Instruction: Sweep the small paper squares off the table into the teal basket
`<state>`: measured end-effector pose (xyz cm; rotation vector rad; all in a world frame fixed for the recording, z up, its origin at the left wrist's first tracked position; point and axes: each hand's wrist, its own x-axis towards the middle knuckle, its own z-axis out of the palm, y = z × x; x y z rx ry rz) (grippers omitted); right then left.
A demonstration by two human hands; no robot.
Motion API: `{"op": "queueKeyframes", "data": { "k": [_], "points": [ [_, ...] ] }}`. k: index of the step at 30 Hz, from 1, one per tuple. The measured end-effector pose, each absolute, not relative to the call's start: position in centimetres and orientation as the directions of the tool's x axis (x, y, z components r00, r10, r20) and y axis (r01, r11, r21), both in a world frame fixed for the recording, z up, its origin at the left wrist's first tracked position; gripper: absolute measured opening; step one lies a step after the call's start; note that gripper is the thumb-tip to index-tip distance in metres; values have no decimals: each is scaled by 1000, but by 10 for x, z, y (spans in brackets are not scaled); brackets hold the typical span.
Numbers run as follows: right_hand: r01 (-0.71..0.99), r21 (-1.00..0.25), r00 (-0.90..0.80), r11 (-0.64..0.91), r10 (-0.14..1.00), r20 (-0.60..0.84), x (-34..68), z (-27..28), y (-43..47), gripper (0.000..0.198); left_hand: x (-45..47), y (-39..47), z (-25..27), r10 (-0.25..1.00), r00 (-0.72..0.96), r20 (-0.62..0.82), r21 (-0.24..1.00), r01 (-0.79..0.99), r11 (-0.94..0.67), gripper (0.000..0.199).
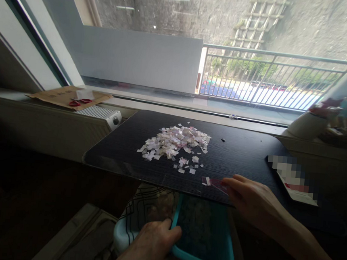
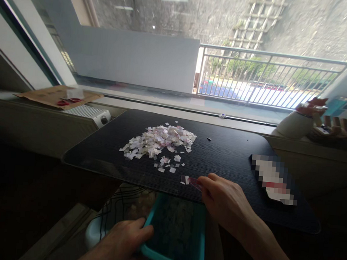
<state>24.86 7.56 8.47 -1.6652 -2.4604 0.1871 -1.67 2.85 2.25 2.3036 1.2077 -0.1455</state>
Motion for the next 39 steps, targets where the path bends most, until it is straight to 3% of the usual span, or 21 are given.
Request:
{"op": "queueKeyframes", "data": {
  "k": [4,13,20,27,39],
  "points": [
    [890,-261,-374,374,926,54,249,89,63,27,-15,28,19,745,601,-290,405,782,-473,18],
    [906,-223,-346,360,933,101,238,88,79,27,-15,28,19,743,582,-331,392,801,-453,19],
    [898,-250,-360,361,932,52,244,94,68,25,-14,27,16,751,602,-271,414,777,-474,16],
    [882,-248,-406,402,913,37,237,94,65,25,-15,27,17,752,590,-295,407,789,-460,21],
    [870,-272,-431,411,902,-16,248,96,54,25,-13,27,25,756,589,-285,398,790,-466,12]
  ]
}}
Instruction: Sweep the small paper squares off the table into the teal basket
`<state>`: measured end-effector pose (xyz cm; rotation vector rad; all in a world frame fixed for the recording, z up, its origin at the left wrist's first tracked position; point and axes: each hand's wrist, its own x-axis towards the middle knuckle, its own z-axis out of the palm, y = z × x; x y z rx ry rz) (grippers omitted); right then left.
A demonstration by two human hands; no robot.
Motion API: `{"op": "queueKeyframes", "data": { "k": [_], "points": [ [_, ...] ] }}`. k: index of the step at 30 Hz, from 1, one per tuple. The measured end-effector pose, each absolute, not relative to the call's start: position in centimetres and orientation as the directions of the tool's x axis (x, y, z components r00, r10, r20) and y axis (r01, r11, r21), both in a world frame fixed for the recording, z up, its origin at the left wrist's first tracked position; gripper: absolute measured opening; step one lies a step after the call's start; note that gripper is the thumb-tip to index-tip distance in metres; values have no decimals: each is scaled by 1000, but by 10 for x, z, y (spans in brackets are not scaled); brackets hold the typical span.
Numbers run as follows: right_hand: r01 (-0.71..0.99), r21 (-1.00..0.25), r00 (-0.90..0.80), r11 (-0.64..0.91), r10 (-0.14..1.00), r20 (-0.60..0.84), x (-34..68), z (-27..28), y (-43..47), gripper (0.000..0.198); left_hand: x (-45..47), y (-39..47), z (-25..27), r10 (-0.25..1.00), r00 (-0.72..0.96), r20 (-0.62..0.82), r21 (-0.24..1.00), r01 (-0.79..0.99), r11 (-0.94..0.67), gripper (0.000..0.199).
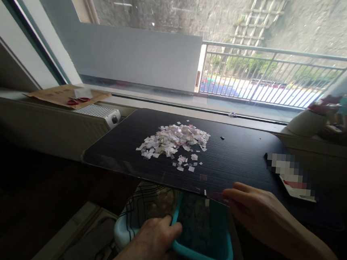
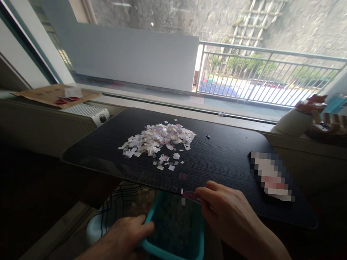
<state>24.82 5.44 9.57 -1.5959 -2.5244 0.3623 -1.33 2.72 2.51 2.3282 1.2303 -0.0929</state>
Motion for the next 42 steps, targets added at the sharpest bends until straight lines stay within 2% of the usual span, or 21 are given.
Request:
{"op": "queueKeyframes", "data": {
  "k": [3,7,12,16,20,22,28,32,36,42],
  "points": [
    [870,-292,-411,397,911,11,247,94,52,26,-13,27,22,770,576,-274,400,796,-454,13],
    [851,-313,-451,423,892,-21,242,92,48,25,-12,28,24,765,571,-299,398,803,-443,14],
    [873,-270,-414,406,910,30,237,93,46,27,-10,29,29,755,578,-309,398,800,-449,12],
    [864,-295,-426,408,905,5,240,92,51,25,-8,27,26,742,587,-324,391,798,-460,13],
    [912,-246,-323,329,944,66,232,89,65,26,0,26,21,726,622,-291,382,772,-508,13],
    [923,-232,-300,307,952,66,220,89,70,25,4,27,19,695,645,-318,394,757,-522,15],
    [844,-347,-431,408,902,12,187,95,68,24,5,28,24,665,645,-378,387,762,-519,24],
    [891,-313,-338,330,941,32,187,95,64,24,5,29,28,651,651,-390,401,757,-516,23],
    [831,-394,-433,393,901,-16,182,93,59,25,9,31,30,628,659,-413,398,751,-527,25],
    [860,-360,-355,362,931,86,172,91,90,27,10,27,31,650,634,-419,363,773,-520,24]
  ]
}}
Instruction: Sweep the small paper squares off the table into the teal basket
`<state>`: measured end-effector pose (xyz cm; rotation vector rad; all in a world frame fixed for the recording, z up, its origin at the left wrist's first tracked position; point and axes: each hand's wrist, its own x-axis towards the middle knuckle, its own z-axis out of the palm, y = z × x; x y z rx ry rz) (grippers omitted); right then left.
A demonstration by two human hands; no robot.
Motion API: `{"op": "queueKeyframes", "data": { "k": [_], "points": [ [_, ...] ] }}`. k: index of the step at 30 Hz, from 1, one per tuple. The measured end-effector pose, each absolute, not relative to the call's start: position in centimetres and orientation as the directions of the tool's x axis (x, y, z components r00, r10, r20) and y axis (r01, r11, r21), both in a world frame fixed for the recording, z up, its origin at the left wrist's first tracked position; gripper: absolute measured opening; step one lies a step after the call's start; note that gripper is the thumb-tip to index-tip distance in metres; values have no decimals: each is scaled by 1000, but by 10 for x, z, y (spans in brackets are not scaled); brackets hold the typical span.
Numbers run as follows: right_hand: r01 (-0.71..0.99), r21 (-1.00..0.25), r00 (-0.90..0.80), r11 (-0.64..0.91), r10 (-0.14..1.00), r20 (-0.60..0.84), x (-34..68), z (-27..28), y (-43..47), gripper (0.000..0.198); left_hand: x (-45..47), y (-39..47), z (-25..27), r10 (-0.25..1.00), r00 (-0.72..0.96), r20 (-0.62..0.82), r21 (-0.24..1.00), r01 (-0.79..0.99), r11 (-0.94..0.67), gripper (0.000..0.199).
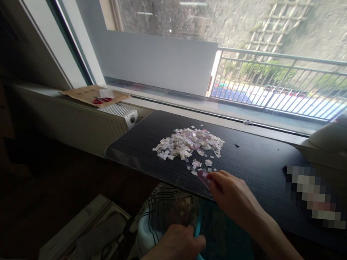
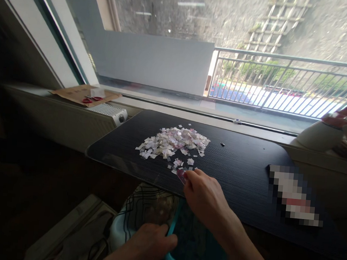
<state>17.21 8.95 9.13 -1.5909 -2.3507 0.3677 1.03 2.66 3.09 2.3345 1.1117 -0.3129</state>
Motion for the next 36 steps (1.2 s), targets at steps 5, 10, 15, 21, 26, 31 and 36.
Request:
{"op": "queueKeyframes", "data": {
  "k": [5,10,15,21,26,31,36],
  "points": [
    [875,-337,-359,348,933,32,177,94,101,25,7,28,31,633,637,-441,349,771,-533,23],
    [875,-338,-356,346,934,32,185,100,98,24,3,32,26,630,657,-414,409,752,-516,25],
    [881,-339,-345,329,938,14,187,99,99,24,2,32,28,632,648,-425,411,760,-503,25],
    [864,-351,-372,361,927,38,192,92,94,26,3,29,26,648,650,-397,384,759,-526,22],
    [925,-248,-286,288,957,42,205,94,92,23,-6,25,19,711,646,-278,421,747,-514,15],
    [900,-280,-323,334,943,86,200,94,100,27,-15,24,19,744,618,-254,412,765,-495,13],
    [930,-227,-299,289,954,-12,212,99,93,23,-19,24,20,776,579,-249,416,788,-454,17]
  ]
}}
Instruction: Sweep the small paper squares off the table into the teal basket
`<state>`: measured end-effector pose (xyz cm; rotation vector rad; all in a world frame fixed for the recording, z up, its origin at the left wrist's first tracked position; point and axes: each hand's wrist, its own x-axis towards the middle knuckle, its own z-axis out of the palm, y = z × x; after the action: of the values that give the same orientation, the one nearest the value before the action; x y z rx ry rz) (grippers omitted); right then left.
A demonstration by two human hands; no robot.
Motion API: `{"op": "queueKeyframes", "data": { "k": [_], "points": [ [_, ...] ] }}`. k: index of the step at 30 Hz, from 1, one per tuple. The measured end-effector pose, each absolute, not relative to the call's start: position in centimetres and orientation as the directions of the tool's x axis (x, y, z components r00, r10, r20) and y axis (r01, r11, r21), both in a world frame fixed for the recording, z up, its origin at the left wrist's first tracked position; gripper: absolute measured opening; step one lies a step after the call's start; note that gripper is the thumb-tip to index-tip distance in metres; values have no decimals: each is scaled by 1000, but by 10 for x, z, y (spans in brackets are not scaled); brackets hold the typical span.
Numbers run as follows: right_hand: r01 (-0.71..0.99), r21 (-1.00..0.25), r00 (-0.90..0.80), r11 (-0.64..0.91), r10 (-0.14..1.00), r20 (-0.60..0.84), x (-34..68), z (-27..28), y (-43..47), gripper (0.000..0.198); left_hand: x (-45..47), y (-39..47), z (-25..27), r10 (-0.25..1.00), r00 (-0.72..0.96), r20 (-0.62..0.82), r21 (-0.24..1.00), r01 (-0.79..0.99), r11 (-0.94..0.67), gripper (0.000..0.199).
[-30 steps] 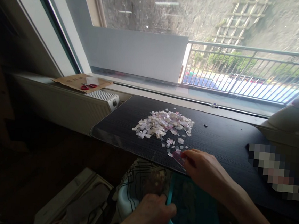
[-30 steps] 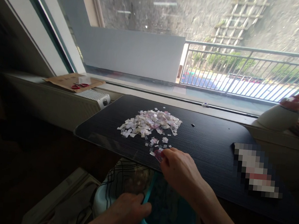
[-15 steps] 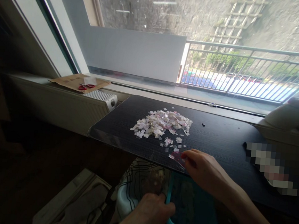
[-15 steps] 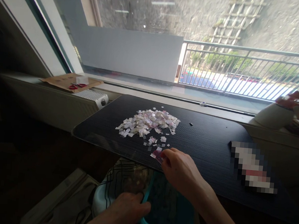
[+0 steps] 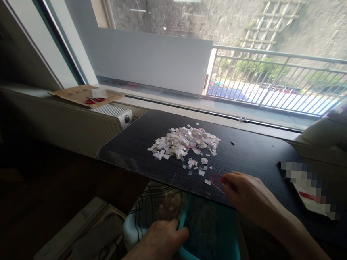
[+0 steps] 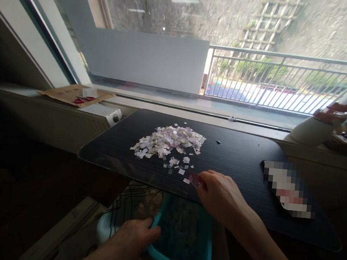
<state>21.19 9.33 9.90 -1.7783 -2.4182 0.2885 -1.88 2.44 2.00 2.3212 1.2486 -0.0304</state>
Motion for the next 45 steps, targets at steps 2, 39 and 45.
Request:
{"op": "queueKeyframes", "data": {
  "k": [2,39,45],
  "points": [
    [929,-213,-313,303,950,-15,217,100,92,23,-19,25,20,784,569,-247,415,793,-445,15],
    [828,-275,-514,489,857,-25,246,95,54,28,-22,27,8,802,564,-196,389,796,-464,16],
    [901,-206,-382,382,923,40,247,92,72,28,-18,30,15,782,561,-272,348,815,-463,13]
  ]
}}
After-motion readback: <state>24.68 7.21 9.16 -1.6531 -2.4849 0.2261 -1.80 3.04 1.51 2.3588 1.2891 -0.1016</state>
